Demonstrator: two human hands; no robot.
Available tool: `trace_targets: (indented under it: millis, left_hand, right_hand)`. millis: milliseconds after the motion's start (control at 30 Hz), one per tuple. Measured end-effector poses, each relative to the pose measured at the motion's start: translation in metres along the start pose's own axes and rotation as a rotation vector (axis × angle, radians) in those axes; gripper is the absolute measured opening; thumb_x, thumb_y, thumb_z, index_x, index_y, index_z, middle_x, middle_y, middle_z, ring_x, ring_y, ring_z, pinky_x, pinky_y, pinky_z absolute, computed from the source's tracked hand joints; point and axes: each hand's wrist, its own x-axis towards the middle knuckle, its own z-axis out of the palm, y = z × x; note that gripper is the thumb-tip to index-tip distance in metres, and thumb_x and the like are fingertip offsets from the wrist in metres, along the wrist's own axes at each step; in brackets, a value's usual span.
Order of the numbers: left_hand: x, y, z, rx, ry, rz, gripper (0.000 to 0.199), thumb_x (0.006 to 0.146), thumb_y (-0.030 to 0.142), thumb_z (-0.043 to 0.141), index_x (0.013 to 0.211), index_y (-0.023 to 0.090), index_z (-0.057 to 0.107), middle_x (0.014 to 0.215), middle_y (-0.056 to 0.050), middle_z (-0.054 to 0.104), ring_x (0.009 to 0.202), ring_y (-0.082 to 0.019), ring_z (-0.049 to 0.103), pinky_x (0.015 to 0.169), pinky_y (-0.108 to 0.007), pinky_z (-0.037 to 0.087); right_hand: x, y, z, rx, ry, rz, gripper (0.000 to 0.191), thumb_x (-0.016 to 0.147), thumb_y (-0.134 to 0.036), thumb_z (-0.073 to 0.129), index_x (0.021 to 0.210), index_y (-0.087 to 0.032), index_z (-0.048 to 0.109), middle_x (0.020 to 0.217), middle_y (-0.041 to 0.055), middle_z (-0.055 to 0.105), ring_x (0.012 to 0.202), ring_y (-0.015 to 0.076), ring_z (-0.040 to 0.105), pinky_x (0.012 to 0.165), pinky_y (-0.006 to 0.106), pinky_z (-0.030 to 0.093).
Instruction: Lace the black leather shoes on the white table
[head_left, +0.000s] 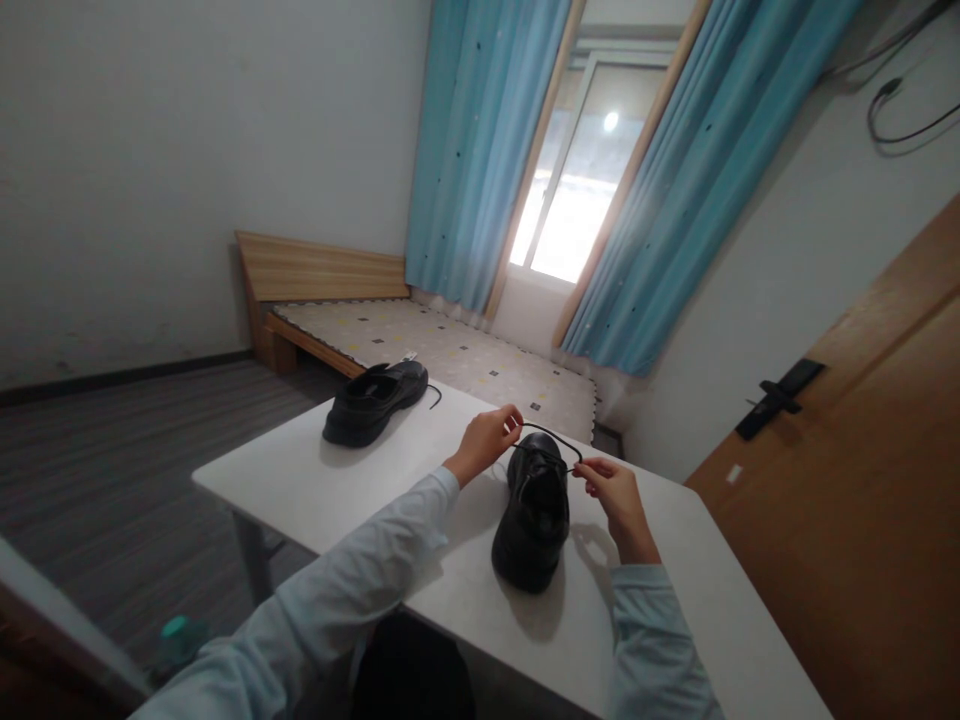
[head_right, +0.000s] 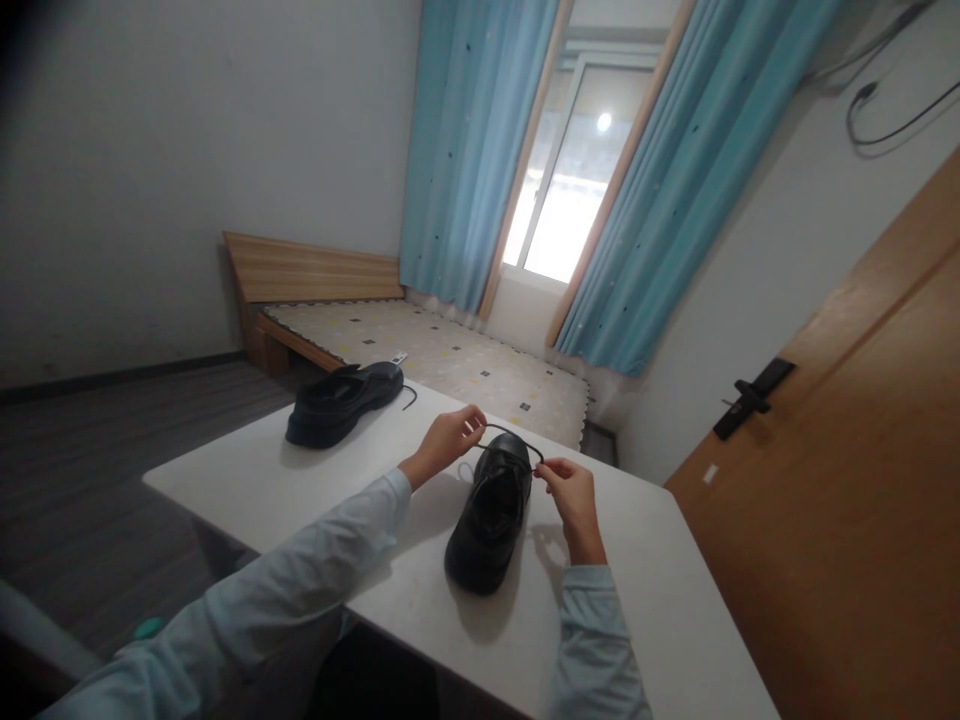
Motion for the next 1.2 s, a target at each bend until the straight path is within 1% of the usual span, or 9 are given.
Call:
trace_targets:
  millis: [100,233,333,433,600,800,900,1033,1200]
  left_hand:
    - [0.002,0.001,0.005,-0.078,0.001,0.015,0.009,0.082,0.024,0.054,0.088,0.019,0.058,0.077,-0.001,0.068,0.069,-0.013,0.065,0.065,-0.022,0.048]
    - [0.003,0.003,0.008,-0.197,-0.101,0.060,0.013,0.082,0.025,0.056,0.092,0.018,0.056,0.087,-0.003,0.069,0.082,-0.015,0.066,0.073,-0.024,0.050]
    - [0.002,0.006,0.008,-0.216,-0.145,0.080,0.017,0.083,0.026,0.056,0.098,0.019,0.055,0.088,-0.003,0.070,0.084,-0.016,0.066,0.075,-0.026,0.049]
    - [0.002,0.009,0.007,-0.212,-0.143,0.121,0.013,0.083,0.027,0.057,0.093,0.019,0.058,0.087,-0.002,0.070,0.083,-0.015,0.065,0.076,-0.025,0.048]
    - [0.001,0.012,0.006,-0.225,-0.183,0.265,0.009,0.082,0.024,0.059,0.083,0.017,0.064,0.086,-0.002,0.066,0.081,-0.013,0.061,0.077,-0.022,0.045]
    - [0.002,0.012,0.012,-0.111,-0.242,0.367,0.016,0.083,0.030,0.058,0.086,0.020,0.070,0.090,-0.004,0.064,0.088,-0.016,0.057,0.085,-0.026,0.041]
    - [0.006,0.017,0.011,-0.028,-0.273,0.408,0.016,0.083,0.029,0.057,0.086,0.021,0.071,0.095,-0.006,0.064,0.092,-0.017,0.055,0.087,-0.028,0.040]
    - [0.014,0.029,0.004,0.119,-0.338,0.389,0.014,0.079,0.031,0.061,0.084,0.023,0.073,0.098,-0.006,0.063,0.094,-0.019,0.054,0.087,-0.030,0.040]
    - [0.024,0.045,0.002,0.251,-0.482,0.309,0.014,0.076,0.027,0.062,0.078,0.021,0.074,0.087,-0.006,0.067,0.091,-0.020,0.057,0.092,-0.033,0.038]
  right_hand:
    - [0.000,0.001,0.000,-0.001,-0.012,0.021,0.028,0.050,-0.036,0.074,0.062,-0.012,0.068,0.057,0.0081,0.068,0.040,0.0096,0.046,0.040,0.022,0.035]
    - [-0.001,0.000,0.001,-0.015,-0.051,0.030,0.026,0.050,-0.036,0.073,0.062,-0.013,0.069,0.057,0.0079,0.069,0.039,0.0090,0.045,0.040,0.022,0.034]
    - [-0.001,-0.001,0.001,-0.041,-0.075,0.041,0.025,0.050,-0.036,0.073,0.061,-0.014,0.069,0.056,0.0066,0.068,0.039,0.0092,0.045,0.040,0.023,0.035]
    - [0.000,-0.001,0.001,-0.070,-0.095,0.022,0.024,0.049,-0.036,0.074,0.057,-0.014,0.068,0.052,0.0033,0.065,0.040,0.0092,0.044,0.041,0.023,0.036]
    - [0.004,0.005,0.000,-0.120,-0.125,-0.012,0.025,0.050,-0.038,0.075,0.054,-0.015,0.064,0.048,-0.0011,0.057,0.042,0.0094,0.044,0.042,0.023,0.036]
    - [0.003,0.006,-0.001,-0.132,-0.129,-0.027,0.028,0.050,-0.040,0.075,0.055,-0.015,0.064,0.052,0.0004,0.058,0.045,0.0104,0.045,0.044,0.024,0.037]
    - [0.002,0.004,-0.001,-0.122,-0.115,-0.021,0.029,0.048,-0.040,0.076,0.055,-0.015,0.064,0.053,0.0012,0.059,0.046,0.0109,0.046,0.044,0.025,0.038]
    - [0.002,0.005,0.001,-0.112,-0.111,-0.025,0.029,0.048,-0.040,0.076,0.055,-0.015,0.063,0.054,0.0015,0.060,0.045,0.0109,0.046,0.044,0.025,0.038]
    - [0.006,0.011,0.001,-0.186,-0.112,-0.054,0.028,0.052,-0.041,0.071,0.056,-0.015,0.064,0.055,0.0027,0.062,0.042,0.0112,0.047,0.044,0.025,0.036]
